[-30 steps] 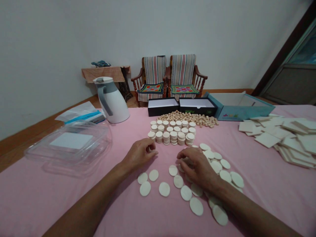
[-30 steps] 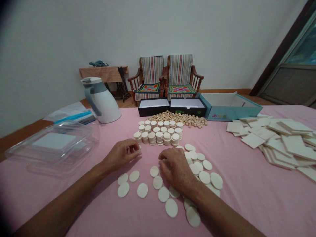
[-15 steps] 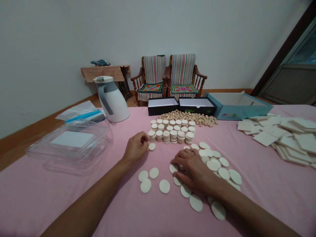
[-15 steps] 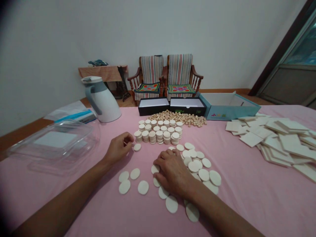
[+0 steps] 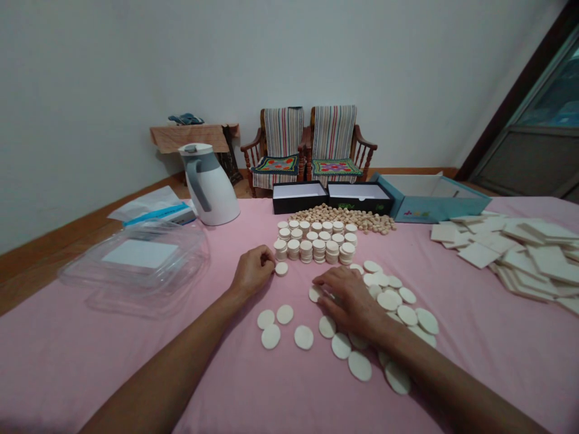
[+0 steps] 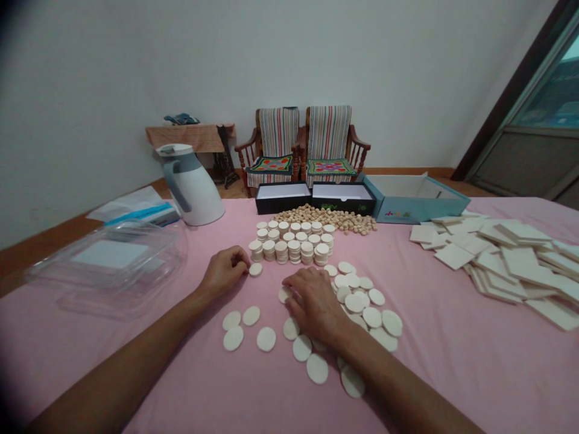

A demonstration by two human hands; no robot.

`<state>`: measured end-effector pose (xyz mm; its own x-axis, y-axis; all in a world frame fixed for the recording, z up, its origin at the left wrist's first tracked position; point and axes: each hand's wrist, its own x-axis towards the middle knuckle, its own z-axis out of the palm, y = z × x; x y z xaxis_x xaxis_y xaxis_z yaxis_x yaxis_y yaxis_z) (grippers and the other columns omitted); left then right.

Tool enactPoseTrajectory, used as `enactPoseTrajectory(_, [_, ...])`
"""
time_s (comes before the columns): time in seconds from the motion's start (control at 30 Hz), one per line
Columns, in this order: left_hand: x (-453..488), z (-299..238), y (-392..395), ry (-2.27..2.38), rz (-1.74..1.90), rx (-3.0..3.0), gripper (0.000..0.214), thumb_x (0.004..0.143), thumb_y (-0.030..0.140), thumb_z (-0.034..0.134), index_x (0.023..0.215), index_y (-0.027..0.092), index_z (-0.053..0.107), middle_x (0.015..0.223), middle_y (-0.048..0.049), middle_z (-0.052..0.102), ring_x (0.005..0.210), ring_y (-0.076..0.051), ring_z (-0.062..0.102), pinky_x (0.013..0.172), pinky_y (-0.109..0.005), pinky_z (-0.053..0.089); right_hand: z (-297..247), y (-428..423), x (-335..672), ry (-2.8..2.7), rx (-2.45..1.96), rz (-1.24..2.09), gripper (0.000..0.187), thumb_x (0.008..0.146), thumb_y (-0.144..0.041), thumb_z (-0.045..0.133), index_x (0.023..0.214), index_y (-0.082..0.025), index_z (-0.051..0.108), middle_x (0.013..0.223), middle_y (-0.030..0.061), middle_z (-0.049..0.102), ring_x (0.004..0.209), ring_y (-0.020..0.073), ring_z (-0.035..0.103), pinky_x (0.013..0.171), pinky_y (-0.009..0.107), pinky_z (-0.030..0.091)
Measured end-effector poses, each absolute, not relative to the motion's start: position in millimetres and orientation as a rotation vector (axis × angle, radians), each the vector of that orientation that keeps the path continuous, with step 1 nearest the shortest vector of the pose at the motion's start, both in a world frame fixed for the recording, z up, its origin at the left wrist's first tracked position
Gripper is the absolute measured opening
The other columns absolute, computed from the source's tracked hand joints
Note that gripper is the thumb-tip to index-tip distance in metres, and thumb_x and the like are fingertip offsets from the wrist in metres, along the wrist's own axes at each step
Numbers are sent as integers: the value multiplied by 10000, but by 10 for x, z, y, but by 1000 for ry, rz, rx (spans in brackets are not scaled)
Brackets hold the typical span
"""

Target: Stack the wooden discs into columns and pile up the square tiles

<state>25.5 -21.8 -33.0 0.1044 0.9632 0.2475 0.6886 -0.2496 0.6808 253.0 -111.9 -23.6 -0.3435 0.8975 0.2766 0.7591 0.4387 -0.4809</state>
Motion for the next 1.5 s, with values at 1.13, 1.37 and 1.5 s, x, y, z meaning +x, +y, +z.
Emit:
enactPoseTrajectory(1.13, [201, -414, -135, 1471, 1029, 1864, 147, 637, 82, 481, 650, 171, 598, 607, 9, 653, 575, -125, 610, 570, -215, 455, -68, -571, 1777, -2341, -1477, 83, 229, 825, -247, 561, 1029, -147, 585, 992, 128, 588, 924, 244, 487, 786, 356, 367])
enactPoseTrajectory(1.37, [211, -411, -146, 1479, 1030, 1849, 148, 635, 92, 485, 664, 164, 612, 623, -2, 659, 595, -130, 608, 552, -210, 438, 64, -796, 1956, -2306, -1365, 346, 140, 816, -178, 539, 929, -159, 620, 897, 68, 604, 845, 177, 518, 739, 291, 371])
enactPoseTrajectory(1.5, [217, -412, -154, 1483, 1025, 1835, 150, 630, 94, 482, 671, 161, 611, 621, -3, 655, 574, -127, 600, 530, -207, 430, 48, -1065, 1986, -2443, -1285, 614, 232, 735, -194, 618, 967, -185, 604, 913, 44, 589, 793, 158, 526, 676, 265, 371])
